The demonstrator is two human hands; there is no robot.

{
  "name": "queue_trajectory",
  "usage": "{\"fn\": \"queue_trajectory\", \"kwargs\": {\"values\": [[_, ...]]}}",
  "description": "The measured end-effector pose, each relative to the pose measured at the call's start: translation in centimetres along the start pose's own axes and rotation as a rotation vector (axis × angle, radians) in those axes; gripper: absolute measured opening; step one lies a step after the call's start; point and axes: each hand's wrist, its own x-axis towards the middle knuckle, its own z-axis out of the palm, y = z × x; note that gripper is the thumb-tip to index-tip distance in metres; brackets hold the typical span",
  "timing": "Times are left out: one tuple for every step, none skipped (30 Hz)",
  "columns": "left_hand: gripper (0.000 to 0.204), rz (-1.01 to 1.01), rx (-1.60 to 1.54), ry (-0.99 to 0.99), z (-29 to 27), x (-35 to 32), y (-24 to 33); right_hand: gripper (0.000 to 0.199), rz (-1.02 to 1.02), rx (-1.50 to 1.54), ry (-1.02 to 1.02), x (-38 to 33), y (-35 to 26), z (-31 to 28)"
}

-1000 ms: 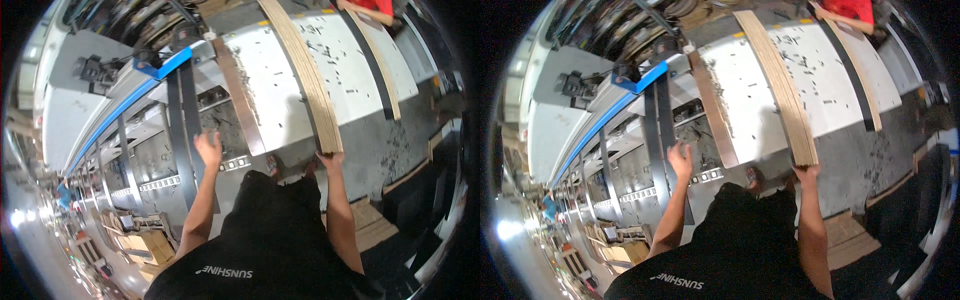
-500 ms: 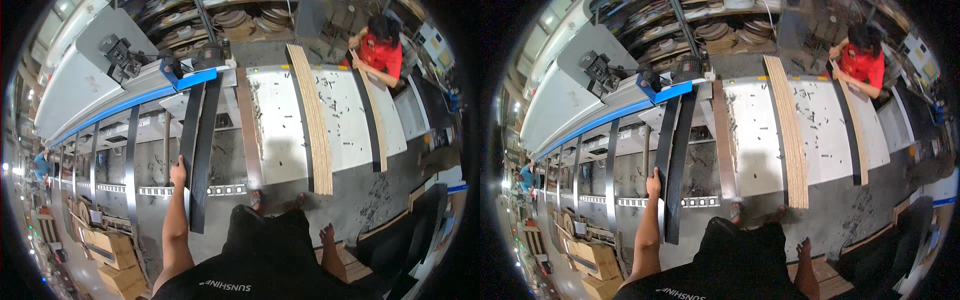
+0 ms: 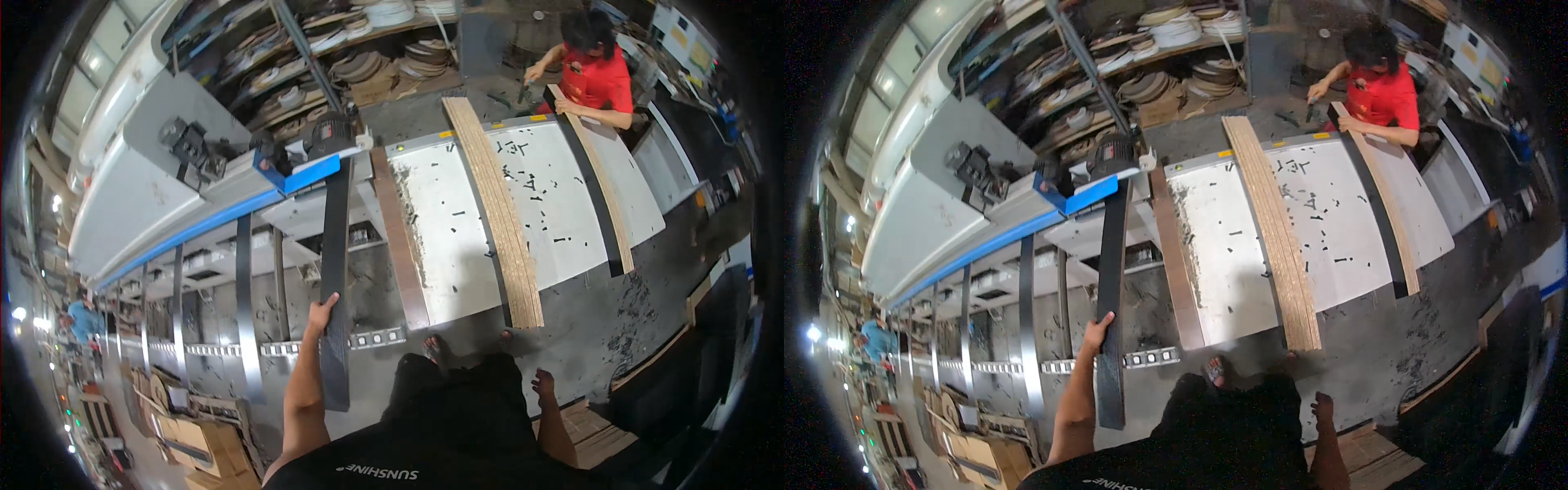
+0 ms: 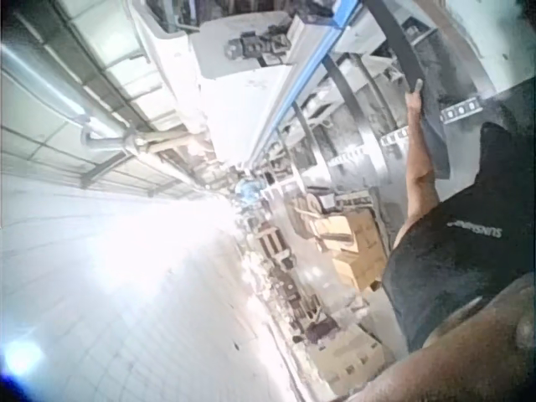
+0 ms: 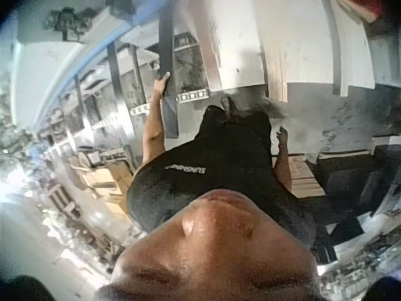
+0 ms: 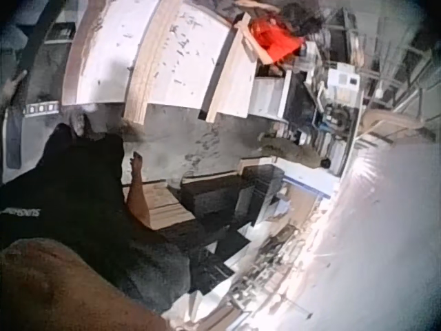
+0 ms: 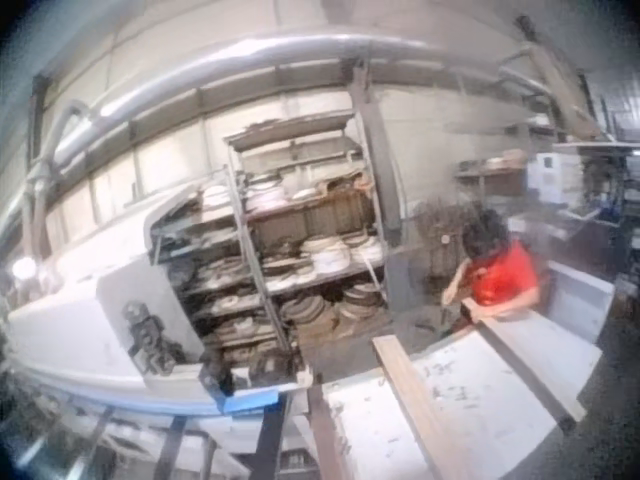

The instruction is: The person collects wooden panels from a workstation, stacks them together by hand, and carries each stack to place onto a pallet pile.

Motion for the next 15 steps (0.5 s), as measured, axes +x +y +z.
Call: {"fn": "queue_trajectory", "kwargs": {"values": [[0.082, 0.032, 0.063, 0.03, 1.0, 0.0, 0.8, 0.044, 0.047, -0.035, 0.055, 0.1, 0.5, -0.2], [0.082, 0.082, 0.07, 0.075, 1.9, -0.2, 1.5, 0.042, 0.103, -0.074, 0.005, 0.5, 0.9, -0.7], [0.082, 0.025, 0.115, 0.107, 3.1, 0.1, 2.4, 0.042, 0.098, -0.041, 0.011, 0.6, 1.6, -1.1], [0.085, 0.121, 0.104, 0.132, 4.4, 0.1, 3.0, 0.04, 0.114, -0.02, 0.012, 0.8, 2.2, -1.8], [0.085, 0.158, 0.103, 0.12, 5.7, 0.8, 4.1, 0.038, 0.181, -0.033, 0.077, 1.1, 2.8, -2.6], [0.085, 0.133, 0.135, 0.111, 7.0, 1.3, 5.0, 0.032, 0.193, -0.036, 0.105, 1.5, 3.5, -3.3], [0.085, 0.069, 0.178, 0.098, 8.3, 1.7, 5.9, 0.028, 0.18, -0.095, 0.083, 2.1, 3.9, -4.1], [0.085, 0.14, 0.135, 0.089, 9.9, 2.0, 6.8, 0.027, 0.204, -0.057, 0.043, 2.7, 4.4, -4.8], [0.085, 0.173, 0.121, 0.093, 11.7, 2.7, 8.2, 0.026, 0.237, -0.076, 0.096, 3.4, 4.7, -5.7], [0.084, 0.15, 0.131, 0.112, 13.6, 3.3, 9.7, 0.032, 0.202, 0.061, 0.093, 4.1, 5.0, -6.3], [0.083, 0.084, 0.131, 0.112, 15.4, 3.7, 11.1, 0.026, 0.182, 0.092, 0.109, 4.7, 5.1, -7.2], [0.083, 0.1, 0.086, 0.081, 17.4, 3.9, 12.6, 0.026, 0.129, 0.105, 0.038, 5.6, 4.8, -7.9], [0.083, 0.138, 0.09, 0.094, 19.5, 4.1, 14.2, 0.025, 0.129, 0.048, 0.072, 6.4, 4.3, -8.5], [0.083, 0.117, 0.157, 0.128, 21.6, 4.2, 15.8, 0.028, 0.024, 0.013, -0.009, 7.1, 3.6, -9.2], [0.082, 0.095, 0.224, 0.162, 23.8, 4.2, 17.3, 0.028, -0.012, 0.059, -0.075, 7.7, 2.4, -9.7]]}}
